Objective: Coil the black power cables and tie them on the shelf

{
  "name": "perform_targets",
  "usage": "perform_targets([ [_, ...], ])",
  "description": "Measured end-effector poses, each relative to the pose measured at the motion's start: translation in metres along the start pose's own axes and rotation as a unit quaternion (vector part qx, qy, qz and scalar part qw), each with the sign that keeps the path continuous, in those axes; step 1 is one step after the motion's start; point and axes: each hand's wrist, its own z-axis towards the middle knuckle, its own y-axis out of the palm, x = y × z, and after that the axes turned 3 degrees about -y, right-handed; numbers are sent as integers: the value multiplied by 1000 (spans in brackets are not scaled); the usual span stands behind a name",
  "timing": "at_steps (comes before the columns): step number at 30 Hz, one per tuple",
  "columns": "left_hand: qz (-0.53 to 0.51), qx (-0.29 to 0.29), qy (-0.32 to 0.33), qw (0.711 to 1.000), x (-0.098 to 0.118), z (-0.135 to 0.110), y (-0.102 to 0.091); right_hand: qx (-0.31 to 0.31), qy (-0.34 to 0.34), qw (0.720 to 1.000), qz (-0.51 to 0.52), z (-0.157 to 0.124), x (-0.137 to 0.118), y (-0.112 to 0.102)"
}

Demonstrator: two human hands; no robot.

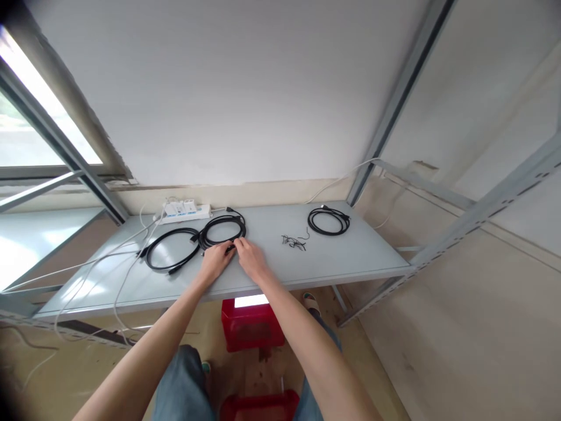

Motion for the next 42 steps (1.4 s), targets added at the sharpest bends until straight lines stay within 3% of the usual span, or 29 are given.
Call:
perform_targets([
  [15,23,23,45,998,-2,3,6,26,3,999,-28,3,6,8],
  [26,35,-2,26,999,-3,6,7,9,14,1000,-20,7,8,8],
  [42,39,0,44,998,-3,4,4,-5,94,991,97,12,13,7],
])
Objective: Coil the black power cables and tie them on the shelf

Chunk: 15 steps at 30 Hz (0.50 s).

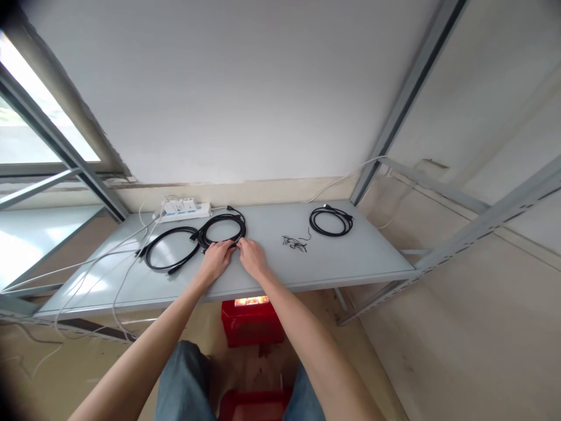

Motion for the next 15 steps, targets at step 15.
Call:
perform_targets([
  [15,7,7,-14,1000,-2,0,3,7,-5,993,119,6,14,11],
])
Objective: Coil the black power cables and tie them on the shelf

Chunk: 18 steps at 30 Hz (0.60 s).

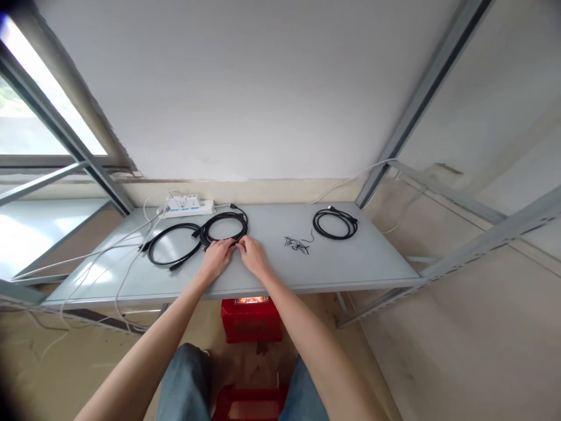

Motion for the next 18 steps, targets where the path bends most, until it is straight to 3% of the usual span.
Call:
perform_targets([
  [11,-1,-5,-4,1000,1,0,0,1,-24,999,-35,1,2,2],
  [18,-2,1,-1,1000,-1,1,3,13,-6,999,39,1,4,2],
])
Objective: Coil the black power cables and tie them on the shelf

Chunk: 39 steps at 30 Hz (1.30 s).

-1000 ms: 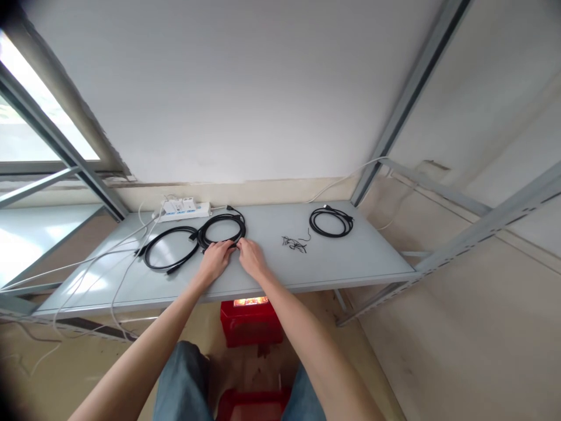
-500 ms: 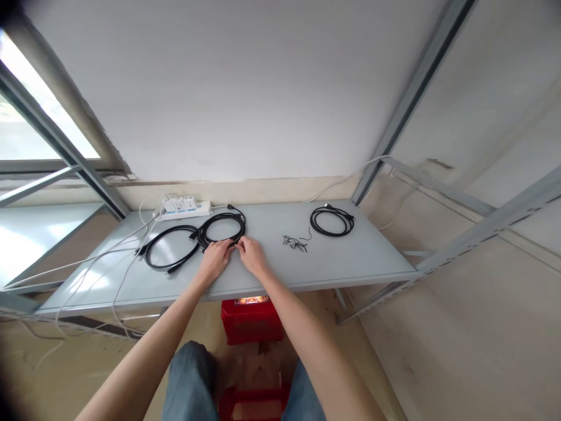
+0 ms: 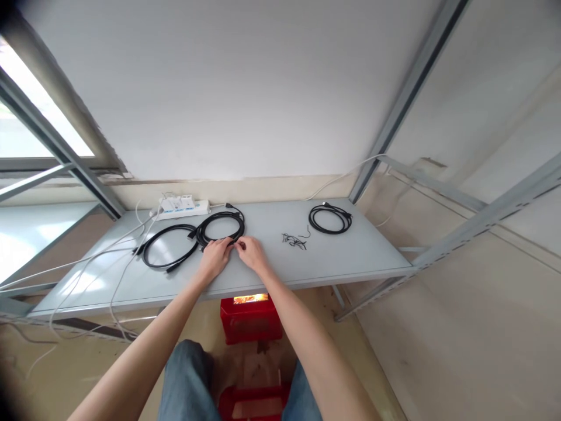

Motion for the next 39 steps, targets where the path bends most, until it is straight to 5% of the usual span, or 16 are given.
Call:
perform_targets([
  [39,7,3,-1,1000,1,0,0,33,38,997,58,0,-3,-2],
])
